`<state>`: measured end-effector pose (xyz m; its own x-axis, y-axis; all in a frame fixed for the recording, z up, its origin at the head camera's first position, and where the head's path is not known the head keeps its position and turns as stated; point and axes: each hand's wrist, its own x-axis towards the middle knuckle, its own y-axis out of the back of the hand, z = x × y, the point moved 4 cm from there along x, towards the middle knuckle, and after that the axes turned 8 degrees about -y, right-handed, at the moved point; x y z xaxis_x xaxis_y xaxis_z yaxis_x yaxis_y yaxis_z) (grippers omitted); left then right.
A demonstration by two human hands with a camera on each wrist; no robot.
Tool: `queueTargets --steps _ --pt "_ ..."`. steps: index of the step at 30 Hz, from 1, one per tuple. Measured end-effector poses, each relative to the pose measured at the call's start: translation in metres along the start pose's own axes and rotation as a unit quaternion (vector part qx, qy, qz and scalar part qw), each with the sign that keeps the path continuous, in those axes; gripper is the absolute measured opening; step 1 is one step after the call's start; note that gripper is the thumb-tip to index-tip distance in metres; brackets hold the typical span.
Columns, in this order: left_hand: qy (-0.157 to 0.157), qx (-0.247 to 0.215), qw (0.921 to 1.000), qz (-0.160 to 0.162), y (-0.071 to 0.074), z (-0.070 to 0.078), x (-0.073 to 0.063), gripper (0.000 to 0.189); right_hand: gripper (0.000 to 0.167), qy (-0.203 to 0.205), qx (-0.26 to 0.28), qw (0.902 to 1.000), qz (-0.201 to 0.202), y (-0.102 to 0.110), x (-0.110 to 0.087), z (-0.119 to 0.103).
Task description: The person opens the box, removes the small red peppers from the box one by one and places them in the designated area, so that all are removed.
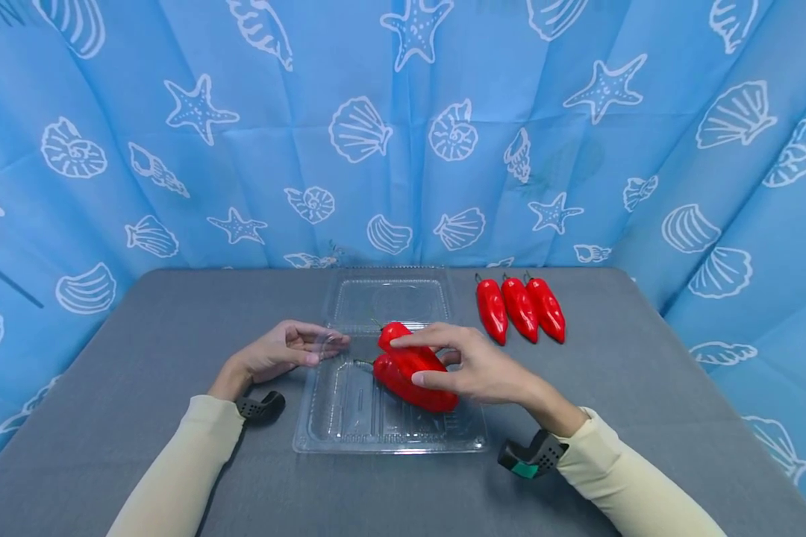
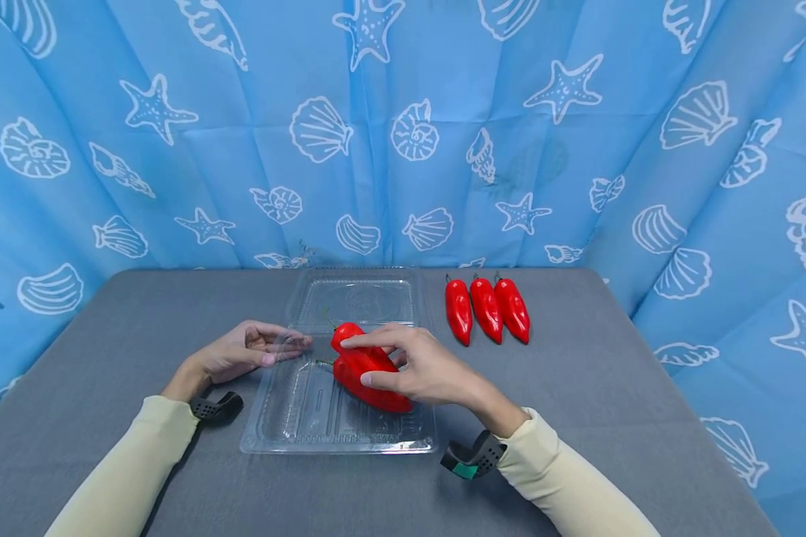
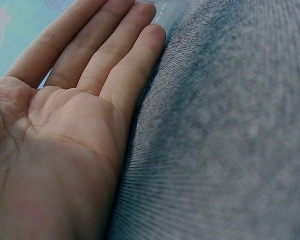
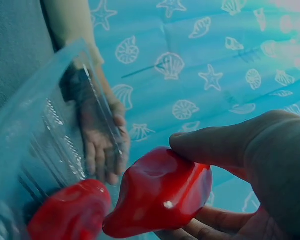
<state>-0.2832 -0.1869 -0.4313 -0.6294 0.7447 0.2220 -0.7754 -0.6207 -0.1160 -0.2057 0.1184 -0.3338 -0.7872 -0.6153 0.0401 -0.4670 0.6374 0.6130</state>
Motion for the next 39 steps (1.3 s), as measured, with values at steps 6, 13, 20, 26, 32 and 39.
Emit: queueTargets --steps 6,13,20,26,32,39 --pt "-0.002 -0.005 1.0 -0.005 0.002 0.0 0.0 0.048 0.054 -0.006 -0.001 0.9996 0.026 0.013 -0.001 0.0" --pt "0.002 -0.005 1.0 -0.002 0.002 -0.001 -0.001 0.048 0.056 -0.002 -0.016 0.998 0.061 0.028 -0.004 0.002" --pt "-0.002 0.001 1.0 -0.003 0.002 -0.002 -0.001 0.048 0.057 -0.002 -0.024 0.9964 0.082 0.04 -0.006 0.004" --pt "0.007 0.008 0.9999 0.008 0.0 0.001 -0.001 0.047 0.059 -0.008 -0.037 0.9946 0.097 0.047 -0.008 0.004" --pt "0.001 0.006 1.0 0.002 0.001 0.0 -0.001 0.048 0.06 -0.02 -0.025 0.994 0.105 0.056 -0.011 0.007" --pt "0.001 0.002 1.0 0.004 0.001 -0.001 -0.001 0.048 0.059 -0.05 0.02 0.9916 0.118 0.071 -0.013 0.014"
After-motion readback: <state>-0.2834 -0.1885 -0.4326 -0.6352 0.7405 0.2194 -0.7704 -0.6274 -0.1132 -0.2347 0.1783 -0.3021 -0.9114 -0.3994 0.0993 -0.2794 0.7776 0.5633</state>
